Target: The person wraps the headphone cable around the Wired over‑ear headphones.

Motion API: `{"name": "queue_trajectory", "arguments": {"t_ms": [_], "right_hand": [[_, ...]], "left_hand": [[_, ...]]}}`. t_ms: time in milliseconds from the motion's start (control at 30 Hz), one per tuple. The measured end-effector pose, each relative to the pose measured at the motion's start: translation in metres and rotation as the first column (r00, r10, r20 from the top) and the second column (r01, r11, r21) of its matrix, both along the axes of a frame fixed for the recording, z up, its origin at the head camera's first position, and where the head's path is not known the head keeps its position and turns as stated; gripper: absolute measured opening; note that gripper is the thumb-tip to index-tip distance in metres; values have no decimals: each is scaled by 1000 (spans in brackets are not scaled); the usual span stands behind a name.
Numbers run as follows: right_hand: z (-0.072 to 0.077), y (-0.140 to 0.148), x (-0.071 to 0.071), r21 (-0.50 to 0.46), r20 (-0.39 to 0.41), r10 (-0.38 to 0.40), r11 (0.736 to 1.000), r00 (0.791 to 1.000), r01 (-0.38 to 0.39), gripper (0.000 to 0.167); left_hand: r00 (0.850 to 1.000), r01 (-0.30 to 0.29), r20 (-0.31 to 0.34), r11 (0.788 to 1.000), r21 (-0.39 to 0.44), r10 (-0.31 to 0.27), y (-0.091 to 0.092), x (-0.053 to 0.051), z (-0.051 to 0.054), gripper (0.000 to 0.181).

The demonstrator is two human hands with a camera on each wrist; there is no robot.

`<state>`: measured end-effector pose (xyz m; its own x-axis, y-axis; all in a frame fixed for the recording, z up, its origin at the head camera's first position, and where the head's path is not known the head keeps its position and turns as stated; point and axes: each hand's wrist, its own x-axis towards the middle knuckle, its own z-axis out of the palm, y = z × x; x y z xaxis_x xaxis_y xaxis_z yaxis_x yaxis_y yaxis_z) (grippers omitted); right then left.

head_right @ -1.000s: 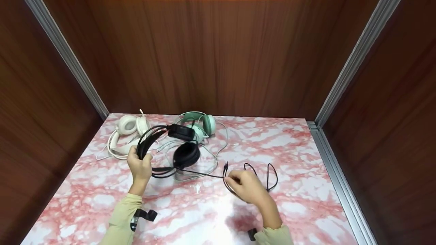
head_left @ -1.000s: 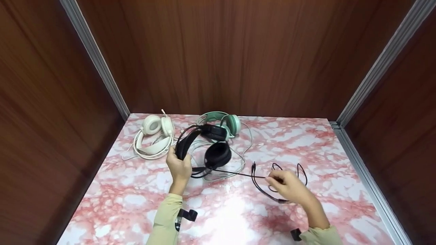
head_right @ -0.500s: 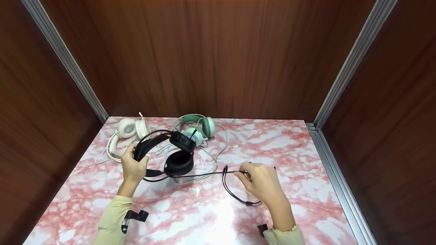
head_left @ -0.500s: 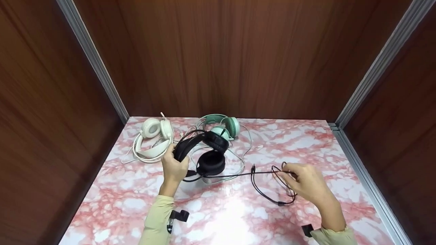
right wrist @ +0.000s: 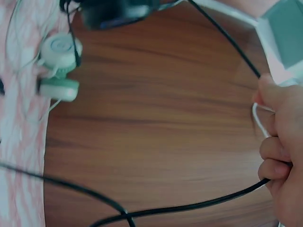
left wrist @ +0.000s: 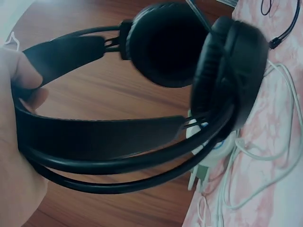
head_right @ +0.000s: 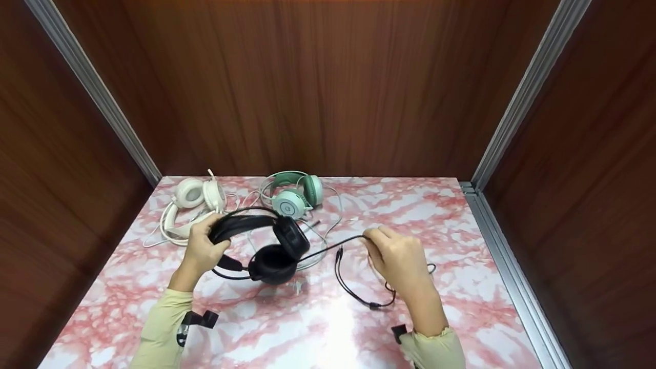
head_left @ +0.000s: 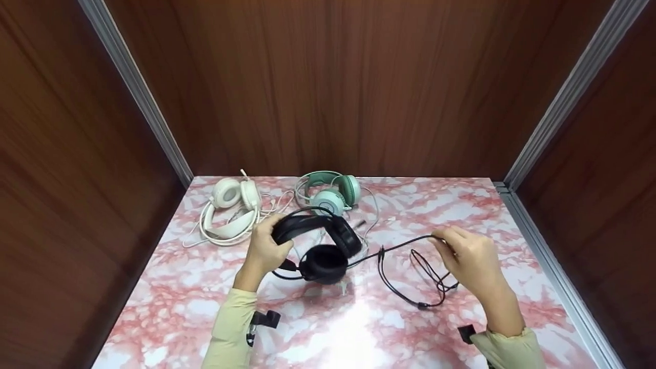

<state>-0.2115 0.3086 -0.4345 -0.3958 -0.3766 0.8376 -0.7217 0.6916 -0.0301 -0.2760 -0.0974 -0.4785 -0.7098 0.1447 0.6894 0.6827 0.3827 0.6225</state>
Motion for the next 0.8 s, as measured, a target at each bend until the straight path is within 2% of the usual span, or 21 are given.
{"name": "queue_trajectory", "arguments": {"t_ms": [133,233,300,333,433,533,600,667,733,767,800], "right_hand": [[-4,3,-2,-2,-41,-11,1000,999,11,22],[-3,4,-6,-48,-129,-71,997,989,65,32],[-1,5,-11,-90,-183,-112,991,977,97,42],[0,4,-14,-108,-202,-130,988,971,110,46],[5,1,-25,-129,-216,-154,983,964,129,50],[9,-2,-37,-145,-186,-179,978,966,153,52],[12,-4,-46,-155,-141,-196,973,970,174,52],[15,-6,-55,-165,-74,-201,968,977,186,49],[17,-8,-64,-165,0,-191,968,982,188,43],[16,-8,-68,-160,34,-179,970,983,183,40],[15,-9,-73,-154,74,-164,973,984,174,36]], "left_hand": [[990,126,59,992,-14,-125,2,9,12,43],[971,214,110,977,6,-214,4,17,24,42],[951,273,141,961,39,-276,6,18,29,42],[937,302,162,951,66,-308,6,17,28,42],[895,358,217,917,177,-391,5,6,12,45],[842,399,256,867,298,-475,4,-5,-6,49],[795,432,266,817,382,-545,4,-8,-12,48],[728,469,265,742,479,-632,6,-10,-17,46],[637,493,255,640,590,-727,8,-11,-22,43],[581,507,235,572,645,-780,9,-11,-25,42],[516,513,212,498,700,-830,9,-11,-27,41]]}}
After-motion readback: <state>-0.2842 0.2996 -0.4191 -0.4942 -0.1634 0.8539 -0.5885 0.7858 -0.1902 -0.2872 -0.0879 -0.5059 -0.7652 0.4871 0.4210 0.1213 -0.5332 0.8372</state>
